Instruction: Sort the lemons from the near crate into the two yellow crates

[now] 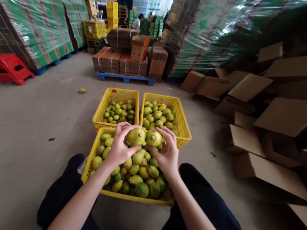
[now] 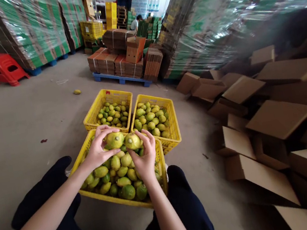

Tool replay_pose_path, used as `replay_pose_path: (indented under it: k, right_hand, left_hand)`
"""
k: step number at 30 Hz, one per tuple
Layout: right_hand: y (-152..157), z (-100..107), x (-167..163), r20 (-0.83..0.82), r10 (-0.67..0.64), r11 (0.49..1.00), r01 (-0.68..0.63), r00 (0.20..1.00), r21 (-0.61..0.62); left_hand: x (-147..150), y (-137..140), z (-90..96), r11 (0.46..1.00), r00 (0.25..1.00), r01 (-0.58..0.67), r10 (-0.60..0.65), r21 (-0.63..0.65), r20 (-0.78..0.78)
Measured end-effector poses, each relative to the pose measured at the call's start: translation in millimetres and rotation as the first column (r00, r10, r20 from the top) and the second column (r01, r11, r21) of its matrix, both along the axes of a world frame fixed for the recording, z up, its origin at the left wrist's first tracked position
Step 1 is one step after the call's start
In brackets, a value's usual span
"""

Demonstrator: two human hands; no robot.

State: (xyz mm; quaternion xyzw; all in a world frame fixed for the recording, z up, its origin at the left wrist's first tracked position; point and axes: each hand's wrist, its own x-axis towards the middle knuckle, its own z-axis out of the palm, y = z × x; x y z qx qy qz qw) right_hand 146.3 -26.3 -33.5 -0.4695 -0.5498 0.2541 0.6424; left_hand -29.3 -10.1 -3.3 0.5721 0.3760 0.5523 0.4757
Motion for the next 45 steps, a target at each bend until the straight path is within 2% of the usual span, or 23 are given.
replay_pose_path:
  k: [2, 4, 7, 9, 12, 17, 25, 30, 33, 37, 39, 41, 43, 45]
  right_hand:
    - [-0.2, 2.4, -0.5, -0.065, 0.011, 0.998, -0.015, 0.998, -0.061]
    - [-0.3, 4.6, -1.4, -0.189, 0.080, 0.980, -0.113, 0.979, -0.167]
    - [0.9, 6.0, -2.9, -0.381, 0.143, 0.911, -0.271, 0.913, -0.310]
    - [3.3, 4.8, -4.1, -0.496, 0.129, 0.871, -0.337, 0.859, -0.357]
    - [8.8, 1.1, -5.9, -0.642, 0.082, 0.841, -0.399, 0.762, -0.365]
    - [16.2, -3.1, -6.3, -0.740, 0.021, 0.832, -0.421, 0.673, -0.360]
    - [13.3, -1.6, -4.3, -0.754, 0.085, 0.824, -0.472, 0.651, -0.314]
    - [8.1, 6.4, -7.1, -0.758, 0.167, 0.797, -0.539, 0.631, -0.274]
    - [6.3, 8.9, -7.4, -0.771, 0.165, 0.774, -0.565, 0.615, -0.284]
    - [4.2, 11.3, -7.6, -0.790, 0.188, 0.759, -0.596, 0.584, -0.260]
    - [3.6, 12.3, -8.8, -0.817, 0.225, 0.725, -0.651, 0.531, -0.224]
    - [4.0, 11.9, -10.7, -0.839, 0.221, 0.708, -0.674, 0.498, -0.214]
    - [5.4, 9.5, -12.6, -0.853, 0.171, 0.722, -0.652, 0.493, -0.231]
    - [7.2, 6.3, -13.8, -0.870, 0.107, 0.734, -0.628, 0.481, -0.257]
  left_hand:
    - [-0.9, 2.0, 0.7, 0.995, 0.999, -0.006, 0.009, -0.096, 0.036]
    - [-0.9, 5.5, -0.6, 0.970, 0.993, 0.012, 0.016, -0.243, 0.113]
    - [0.7, 11.8, -5.7, 0.855, 0.971, 0.117, 0.008, -0.504, 0.239]
    - [2.4, 15.2, -9.5, 0.764, 0.946, 0.217, -0.012, -0.607, 0.323]
    - [5.1, 18.3, -12.7, 0.689, 0.888, 0.324, 0.016, -0.648, 0.460]
    - [7.4, 20.0, -10.4, 0.627, 0.808, 0.397, 0.108, -0.670, 0.580]
    - [9.6, 18.0, -5.6, 0.651, 0.808, 0.317, 0.195, -0.690, 0.556]
    - [14.5, 15.2, -5.3, 0.743, 0.794, 0.268, 0.190, -0.613, 0.578]
    - [16.2, 15.5, -10.1, 0.761, 0.835, 0.163, 0.233, -0.629, 0.498]
    - [12.7, 21.9, -16.2, 0.722, 0.859, -0.059, 0.388, -0.690, 0.333]
    - [10.5, 25.5, -16.6, 0.687, 0.852, -0.026, 0.395, -0.726, 0.343]
    - [9.7, 26.9, -15.3, 0.665, 0.842, 0.078, 0.355, -0.743, 0.407]
    - [10.5, 25.4, -13.4, 0.661, 0.819, 0.176, 0.313, -0.729, 0.481]
    - [12.1, 22.0, -12.1, 0.680, 0.792, 0.263, 0.253, -0.685, 0.556]
